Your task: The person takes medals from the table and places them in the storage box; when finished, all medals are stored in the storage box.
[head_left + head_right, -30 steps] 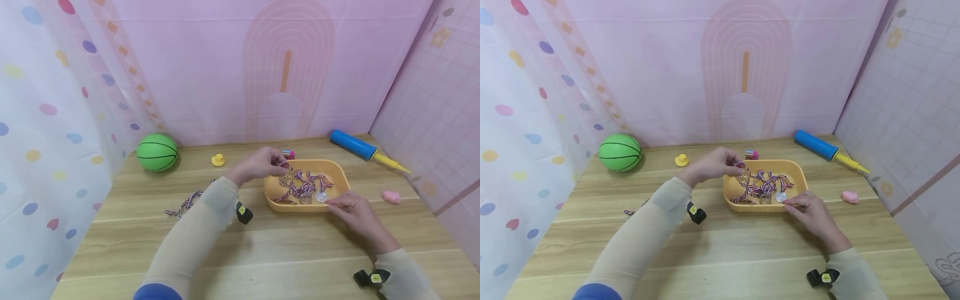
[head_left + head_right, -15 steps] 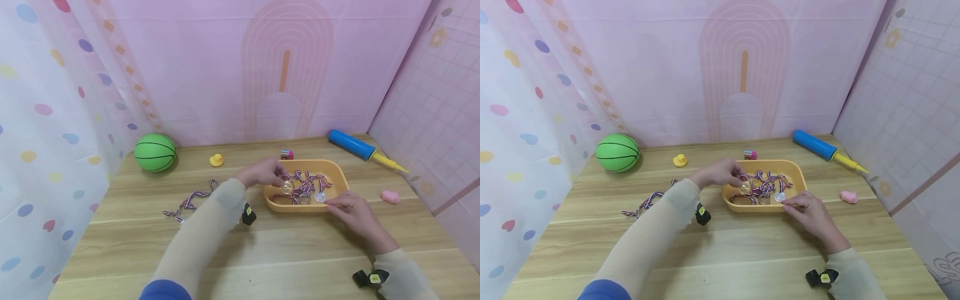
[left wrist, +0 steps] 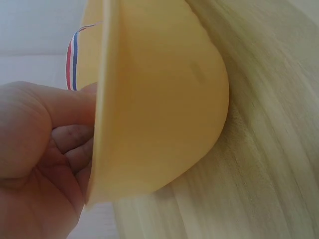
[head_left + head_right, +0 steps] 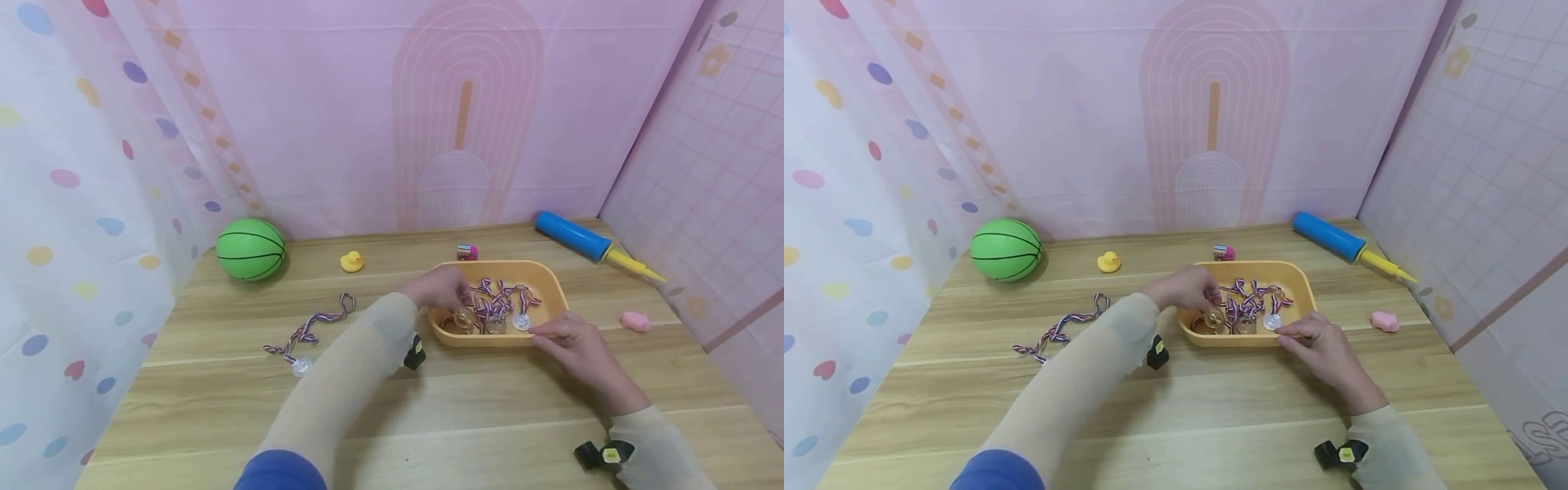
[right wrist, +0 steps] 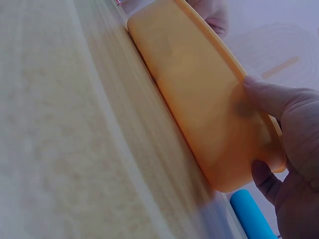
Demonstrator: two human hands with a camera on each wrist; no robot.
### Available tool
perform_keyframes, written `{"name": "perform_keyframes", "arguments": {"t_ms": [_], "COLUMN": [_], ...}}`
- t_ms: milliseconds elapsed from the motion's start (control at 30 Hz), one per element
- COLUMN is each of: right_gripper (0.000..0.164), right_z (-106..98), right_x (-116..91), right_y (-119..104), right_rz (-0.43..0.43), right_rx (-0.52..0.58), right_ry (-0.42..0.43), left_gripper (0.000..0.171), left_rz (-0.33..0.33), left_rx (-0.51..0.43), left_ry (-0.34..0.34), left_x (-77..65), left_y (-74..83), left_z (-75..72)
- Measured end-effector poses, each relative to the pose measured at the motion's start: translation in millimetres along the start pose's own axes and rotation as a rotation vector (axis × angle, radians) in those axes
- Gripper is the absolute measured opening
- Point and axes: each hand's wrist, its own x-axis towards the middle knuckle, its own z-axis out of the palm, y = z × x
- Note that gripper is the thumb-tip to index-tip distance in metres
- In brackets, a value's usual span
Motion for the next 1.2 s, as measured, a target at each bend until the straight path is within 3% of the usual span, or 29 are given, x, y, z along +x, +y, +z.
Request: {"name": "perform_keyframes", "arguments": {"t_ms": [300,800,1033,1200], "right_gripper": [0.011,0.013,0.012,0.011], "right_z": [-0.2,-0.5,0.8,1.0], "right_x": [0.1,0.6,0.1,0.4], "right_y": [-1.6,-0.6,0.0,0.7], "right_rz": [-0.009,0.012,0.010,-0.005], "right_rx": [0.011,-0.001,0.007,0.004], "right_ry": [-0.001,-0.019,-0.013,0.001], "left_gripper": [0.024,0.013,0.029,0.030], "left_rz": [-0.028,-0.087,-0.057,-0.014], "left_rx": [0.155,0.207,0.202,0.101], "left_ry": [-0.017,-0.034,0.069,0.175], "left_x": [6.5,3.5,-10.6,-26.1], "left_y": [6.7,10.5,8.7,-2.5], "left_z": [6.6,11.2,-0.2,-18.1]}}
